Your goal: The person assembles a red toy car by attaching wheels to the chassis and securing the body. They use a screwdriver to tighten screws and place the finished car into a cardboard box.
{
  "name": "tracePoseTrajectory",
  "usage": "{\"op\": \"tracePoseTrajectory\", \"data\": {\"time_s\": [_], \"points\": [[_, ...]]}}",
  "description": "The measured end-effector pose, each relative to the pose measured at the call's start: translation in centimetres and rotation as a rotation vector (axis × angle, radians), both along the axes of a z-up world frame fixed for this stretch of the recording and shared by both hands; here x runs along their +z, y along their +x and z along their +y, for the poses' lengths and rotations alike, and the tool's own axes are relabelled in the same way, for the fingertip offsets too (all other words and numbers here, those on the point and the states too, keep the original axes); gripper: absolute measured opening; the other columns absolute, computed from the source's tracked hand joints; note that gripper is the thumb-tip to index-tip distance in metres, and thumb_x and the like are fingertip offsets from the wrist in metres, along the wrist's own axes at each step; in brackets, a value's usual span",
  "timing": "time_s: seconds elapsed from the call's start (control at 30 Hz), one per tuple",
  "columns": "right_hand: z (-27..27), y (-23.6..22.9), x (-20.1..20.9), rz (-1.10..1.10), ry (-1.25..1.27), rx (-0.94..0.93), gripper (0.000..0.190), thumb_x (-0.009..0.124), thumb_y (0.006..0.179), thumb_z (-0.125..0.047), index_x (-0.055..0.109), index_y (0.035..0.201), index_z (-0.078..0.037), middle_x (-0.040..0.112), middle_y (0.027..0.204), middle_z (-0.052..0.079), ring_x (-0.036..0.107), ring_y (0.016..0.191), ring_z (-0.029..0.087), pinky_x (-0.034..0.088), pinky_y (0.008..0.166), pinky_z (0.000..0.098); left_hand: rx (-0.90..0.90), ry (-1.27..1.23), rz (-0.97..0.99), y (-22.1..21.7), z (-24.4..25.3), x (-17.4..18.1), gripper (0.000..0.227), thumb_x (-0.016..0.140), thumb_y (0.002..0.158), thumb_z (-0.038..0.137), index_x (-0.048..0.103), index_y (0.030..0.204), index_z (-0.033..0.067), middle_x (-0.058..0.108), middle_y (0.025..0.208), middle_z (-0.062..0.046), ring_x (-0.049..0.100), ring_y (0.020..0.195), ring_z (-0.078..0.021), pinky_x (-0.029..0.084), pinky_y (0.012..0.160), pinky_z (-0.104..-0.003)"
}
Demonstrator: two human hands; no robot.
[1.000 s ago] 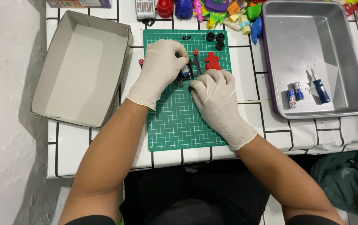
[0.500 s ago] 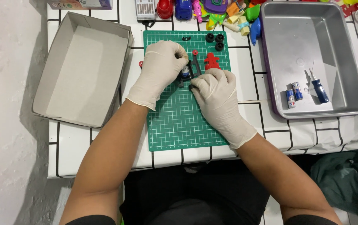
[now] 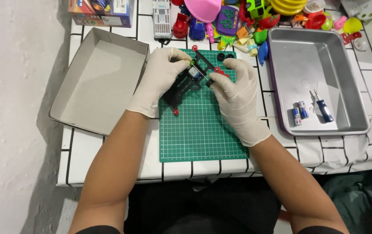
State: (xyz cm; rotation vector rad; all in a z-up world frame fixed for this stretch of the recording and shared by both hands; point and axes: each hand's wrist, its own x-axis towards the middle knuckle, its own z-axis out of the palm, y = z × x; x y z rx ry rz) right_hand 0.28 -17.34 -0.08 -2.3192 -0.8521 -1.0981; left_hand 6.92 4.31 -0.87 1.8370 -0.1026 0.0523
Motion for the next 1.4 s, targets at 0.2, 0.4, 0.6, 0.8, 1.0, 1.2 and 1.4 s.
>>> {"op": "tracePoseTrajectory", "data": {"time_s": [0.2,0.4,0.6,0.8,1.0,1.2,1.4], "points": [[-0.1,1.9,-0.5,0.237,0.167,-0.026,0.019,0.083,0.091,-0.005,0.074,0.104,-0.016,0.068,0.093,0.001,0.072,0.088,0.023,0.056,0.081,0.0335,0.096,-0.263,-0.068,-0.1,-0.4,0.0,0.012,0.078,0.080,0.011,0.079,0.092,0.0117,0.077,0.080,-0.001,0.065,0.073,-0.0059,0.053,0.070,-0.020],[3.3,1.2,0.7,0.503,0.590,0.064,0.022,0.063,0.097,0.008,0.070,0.114,-0.004,0.076,0.098,0.013,0.074,0.091,0.024,0.058,0.083,0.0381,0.290,-0.335,-0.088,1.2,-0.9,-2.1,0.013,0.078,0.081,0.013,0.079,0.094,0.0127,0.077,0.082,-0.002,0.067,0.074,-0.0072,0.055,0.069,-0.022],[3.2,2.6,-0.3,0.484,0.691,0.087,0.025,0.080,0.093,-0.004,0.065,0.113,-0.007,0.071,0.098,0.006,0.068,0.091,0.016,0.055,0.085,0.0319,0.328,-0.372,-0.104,0.4,-1.4,-1.0,0.014,0.079,0.082,0.013,0.080,0.096,0.0143,0.077,0.085,-0.001,0.068,0.078,-0.0063,0.057,0.072,-0.024],[3.2,3.8,0.8,0.545,0.799,0.163,0.024,0.077,0.095,-0.004,0.062,0.113,-0.011,0.066,0.097,0.001,0.061,0.089,0.011,0.051,0.084,0.0271,0.268,-0.471,-0.145,-0.2,-1.4,-0.1,0.015,0.079,0.084,0.010,0.080,0.099,0.0135,0.078,0.089,-0.005,0.068,0.084,-0.0079,0.059,0.077,-0.024],[2.5,4.4,-0.1,0.589,0.839,0.214,0.024,0.077,0.096,-0.009,0.060,0.113,-0.012,0.063,0.095,-0.002,0.058,0.088,0.008,0.048,0.083,0.0246,0.258,-0.475,-0.136,-0.2,-2.1,-0.7,0.015,0.079,0.084,0.008,0.079,0.099,0.0123,0.078,0.091,-0.006,0.069,0.086,-0.0090,0.059,0.078,-0.025],[1.6,4.7,0.2,0.600,0.749,0.231,0.022,0.075,0.096,-0.003,0.065,0.115,-0.009,0.064,0.097,0.003,0.060,0.092,0.012,0.050,0.088,0.0288,0.246,-0.480,-0.134,-0.6,-2.2,-0.7,0.014,0.080,0.085,0.006,0.079,0.099,0.0108,0.078,0.091,-0.005,0.068,0.087,-0.0080,0.058,0.080,-0.025],[1.1,4.4,0.3,0.631,0.760,0.223,0.020,0.074,0.098,-0.006,0.065,0.116,-0.008,0.064,0.098,0.004,0.060,0.093,0.013,0.051,0.089,0.0307,0.220,-0.493,-0.145,-0.7,-2.3,-1.2,0.014,0.080,0.086,0.006,0.079,0.099,0.0115,0.078,0.096,-0.007,0.069,0.091,-0.0094,0.059,0.084,-0.027]]}}
